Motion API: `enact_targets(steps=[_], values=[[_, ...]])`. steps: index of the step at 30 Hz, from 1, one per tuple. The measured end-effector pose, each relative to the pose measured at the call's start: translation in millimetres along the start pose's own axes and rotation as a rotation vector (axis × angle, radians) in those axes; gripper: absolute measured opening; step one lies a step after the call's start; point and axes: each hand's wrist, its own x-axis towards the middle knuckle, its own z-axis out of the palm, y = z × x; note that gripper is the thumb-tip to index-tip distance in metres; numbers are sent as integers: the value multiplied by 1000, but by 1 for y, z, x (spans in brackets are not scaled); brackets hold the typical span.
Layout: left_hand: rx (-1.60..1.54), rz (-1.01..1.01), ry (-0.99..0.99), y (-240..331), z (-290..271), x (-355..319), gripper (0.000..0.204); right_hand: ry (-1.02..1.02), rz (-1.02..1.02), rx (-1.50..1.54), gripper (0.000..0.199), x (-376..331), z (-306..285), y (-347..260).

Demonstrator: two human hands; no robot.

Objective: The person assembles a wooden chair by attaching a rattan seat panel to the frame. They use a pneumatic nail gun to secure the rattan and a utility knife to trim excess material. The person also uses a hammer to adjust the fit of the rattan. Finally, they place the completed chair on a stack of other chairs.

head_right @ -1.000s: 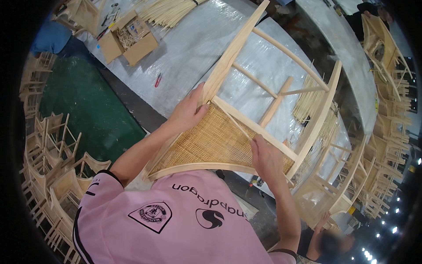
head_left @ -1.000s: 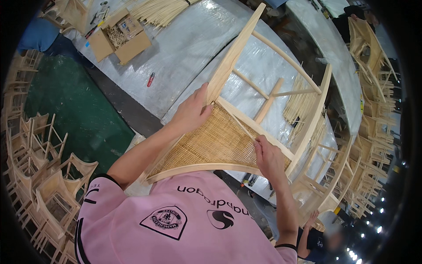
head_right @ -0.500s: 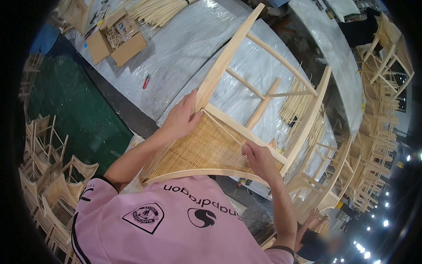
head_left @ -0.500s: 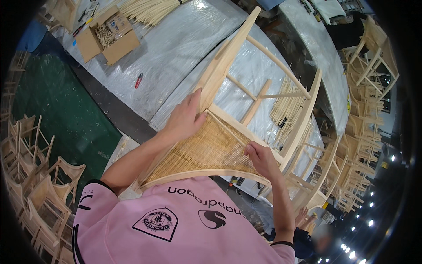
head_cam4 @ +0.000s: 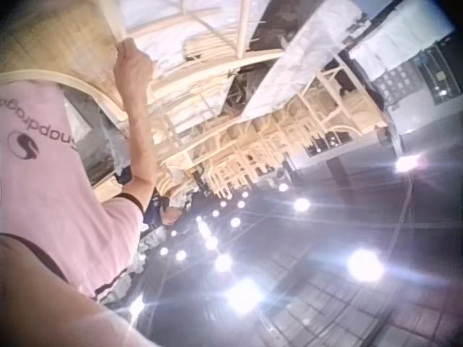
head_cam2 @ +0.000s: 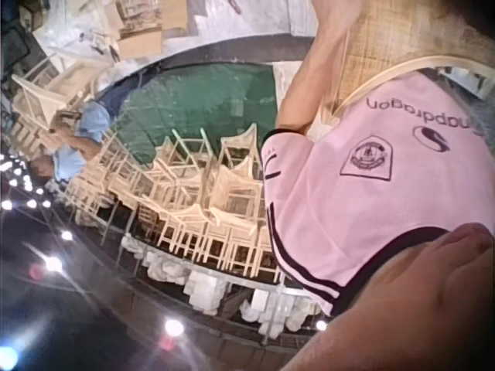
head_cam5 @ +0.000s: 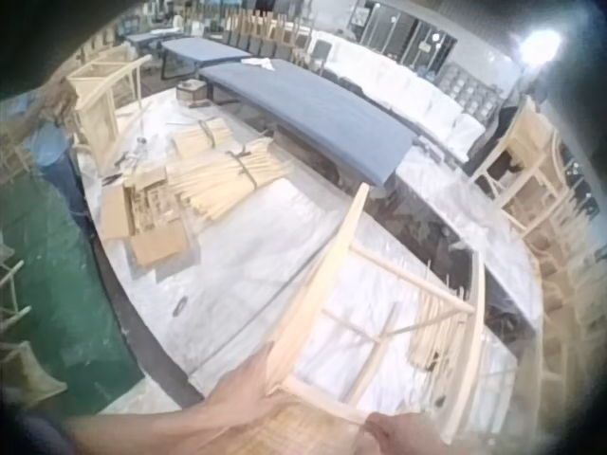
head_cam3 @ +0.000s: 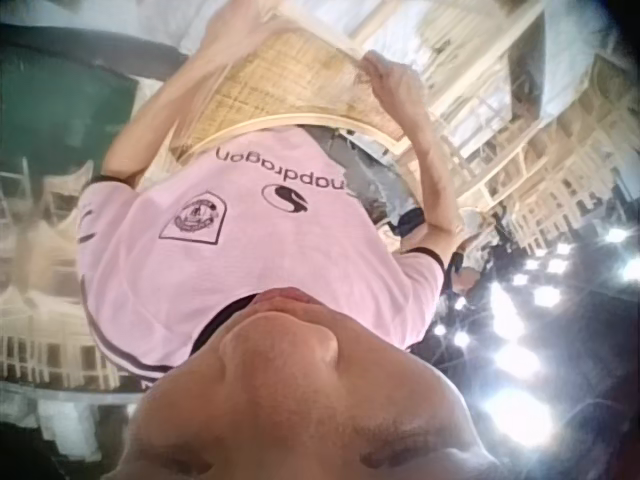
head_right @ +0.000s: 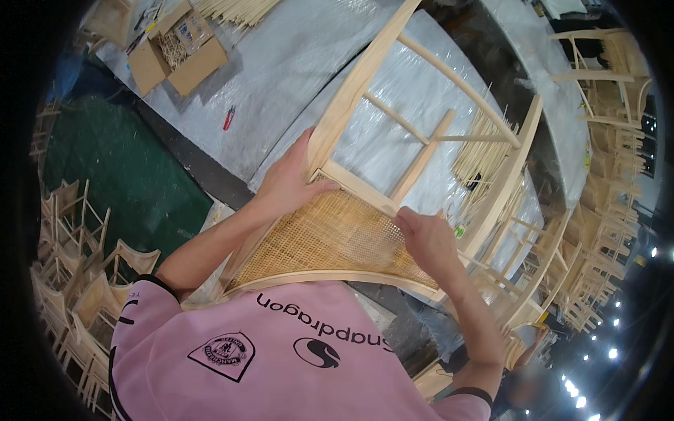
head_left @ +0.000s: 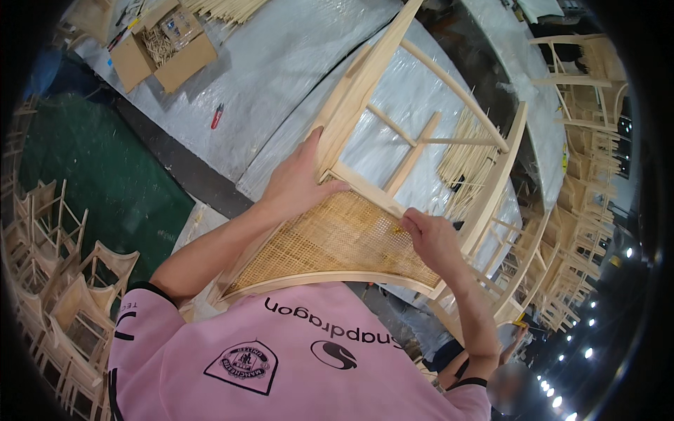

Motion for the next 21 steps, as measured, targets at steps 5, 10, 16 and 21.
enact_targets(steps=[5, 10, 16, 21], values=[[45, -37, 2, 0, 2, 5, 111, -92, 31, -100, 18, 15, -5, -3], [35, -81, -20, 3, 1, 6, 109, -59, 34, -33, 14, 14, 7, -8], [-11, -79, 0, 2, 5, 6, 106, -62, 32, -21, 11, 15, 16, -3], [-27, 92, 54, -16, -2, 12, 106, 20, 1, -114, 8, 12, 19, -19]])
